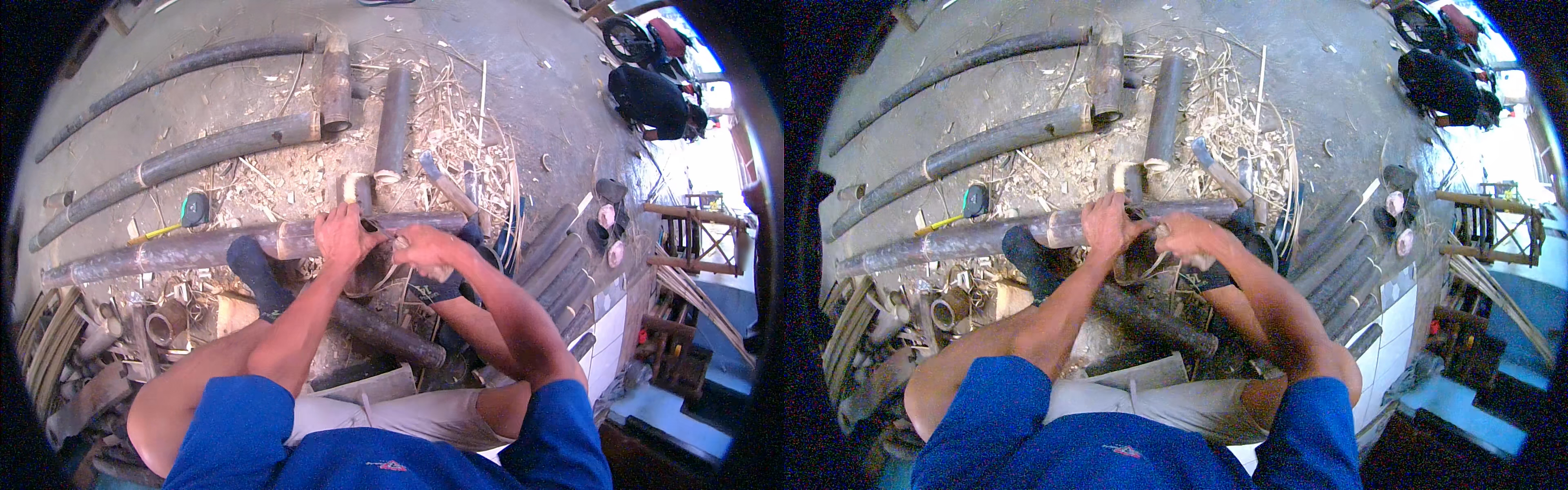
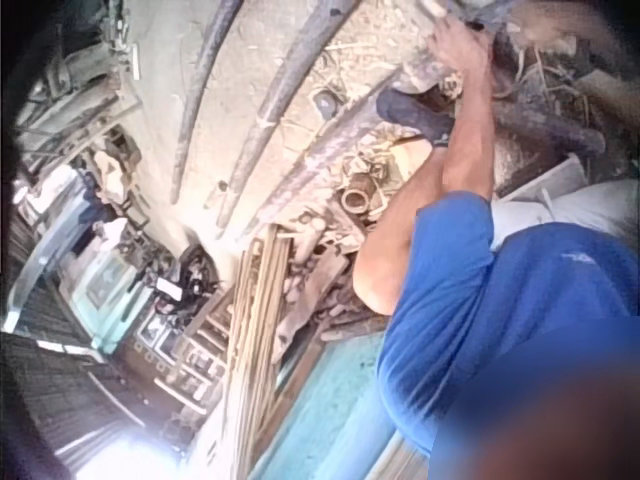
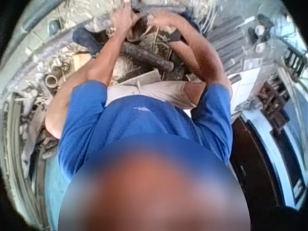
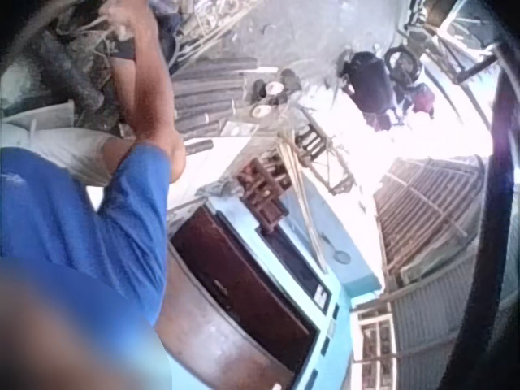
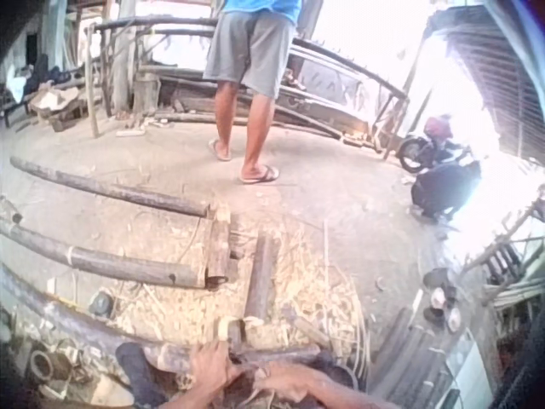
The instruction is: The person sits on the floor in a workshop and uses a wooden mallet and chisel to carve and shape a bamboo tube. They repeatedly strike the chisel to remove material and then smooth the interior with their hands.
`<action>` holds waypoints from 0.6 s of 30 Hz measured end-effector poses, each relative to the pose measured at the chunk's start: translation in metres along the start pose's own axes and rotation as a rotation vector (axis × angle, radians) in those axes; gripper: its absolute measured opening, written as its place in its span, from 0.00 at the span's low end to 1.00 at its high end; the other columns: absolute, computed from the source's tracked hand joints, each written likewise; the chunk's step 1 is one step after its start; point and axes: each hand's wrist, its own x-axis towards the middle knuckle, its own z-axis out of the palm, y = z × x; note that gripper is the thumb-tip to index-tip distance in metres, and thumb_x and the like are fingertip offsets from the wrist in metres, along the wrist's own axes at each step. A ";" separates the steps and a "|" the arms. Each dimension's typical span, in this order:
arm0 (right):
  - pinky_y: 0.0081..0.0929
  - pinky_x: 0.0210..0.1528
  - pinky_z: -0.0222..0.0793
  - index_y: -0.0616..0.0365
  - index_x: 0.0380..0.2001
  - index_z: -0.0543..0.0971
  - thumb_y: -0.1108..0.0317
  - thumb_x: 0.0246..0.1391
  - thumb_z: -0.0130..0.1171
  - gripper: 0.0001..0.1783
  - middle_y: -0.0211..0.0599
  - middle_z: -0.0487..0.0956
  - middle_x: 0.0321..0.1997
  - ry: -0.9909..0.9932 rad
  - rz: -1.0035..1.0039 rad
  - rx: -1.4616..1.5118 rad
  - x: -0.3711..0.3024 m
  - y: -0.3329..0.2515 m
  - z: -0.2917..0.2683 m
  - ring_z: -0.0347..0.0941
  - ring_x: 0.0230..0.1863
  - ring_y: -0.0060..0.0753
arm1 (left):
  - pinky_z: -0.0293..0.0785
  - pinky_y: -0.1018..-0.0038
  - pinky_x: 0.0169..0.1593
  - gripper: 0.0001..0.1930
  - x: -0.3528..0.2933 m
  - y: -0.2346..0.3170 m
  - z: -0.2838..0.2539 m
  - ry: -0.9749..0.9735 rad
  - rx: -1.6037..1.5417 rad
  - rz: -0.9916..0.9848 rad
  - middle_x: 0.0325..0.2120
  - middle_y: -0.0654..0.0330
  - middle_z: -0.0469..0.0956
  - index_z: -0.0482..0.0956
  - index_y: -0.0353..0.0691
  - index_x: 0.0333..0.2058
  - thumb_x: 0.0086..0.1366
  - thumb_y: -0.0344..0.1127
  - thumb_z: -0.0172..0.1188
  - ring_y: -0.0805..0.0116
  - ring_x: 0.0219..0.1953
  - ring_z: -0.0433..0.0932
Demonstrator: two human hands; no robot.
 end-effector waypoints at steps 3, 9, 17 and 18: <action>0.38 0.29 0.77 0.64 0.38 0.78 0.56 0.49 0.64 0.21 0.45 0.81 0.24 0.044 -0.038 -0.025 -0.001 -0.002 0.009 0.79 0.22 0.39 | 0.68 0.60 0.55 0.42 0.013 -0.021 -0.013 -0.175 0.010 0.102 0.44 0.51 0.80 0.78 0.39 0.47 0.39 0.64 0.76 0.54 0.49 0.79; 0.32 0.22 0.71 0.51 0.42 0.73 0.62 0.57 0.64 0.13 0.28 0.72 0.24 0.464 0.142 1.329 -0.011 -0.032 0.155 0.69 0.20 0.29 | 0.72 0.57 0.57 0.44 0.016 -0.044 -0.031 -0.324 -0.060 0.296 0.47 0.50 0.78 0.75 0.39 0.52 0.40 0.60 0.76 0.47 0.51 0.77; 0.31 0.19 0.70 0.55 0.41 0.73 0.60 0.58 0.61 0.14 0.28 0.71 0.21 0.511 0.234 1.223 -0.007 -0.043 0.140 0.70 0.17 0.28 | 0.75 0.56 0.52 0.43 0.004 -0.022 -0.018 -0.220 0.041 0.165 0.43 0.50 0.80 0.78 0.39 0.46 0.34 0.62 0.77 0.48 0.46 0.81; 0.31 0.18 0.69 0.57 0.39 0.74 0.61 0.58 0.61 0.12 0.28 0.72 0.20 0.501 0.224 1.086 -0.011 -0.038 0.132 0.70 0.16 0.27 | 0.74 0.58 0.52 0.44 0.005 -0.021 -0.017 -0.216 0.048 0.150 0.42 0.51 0.81 0.78 0.39 0.46 0.34 0.64 0.77 0.49 0.45 0.81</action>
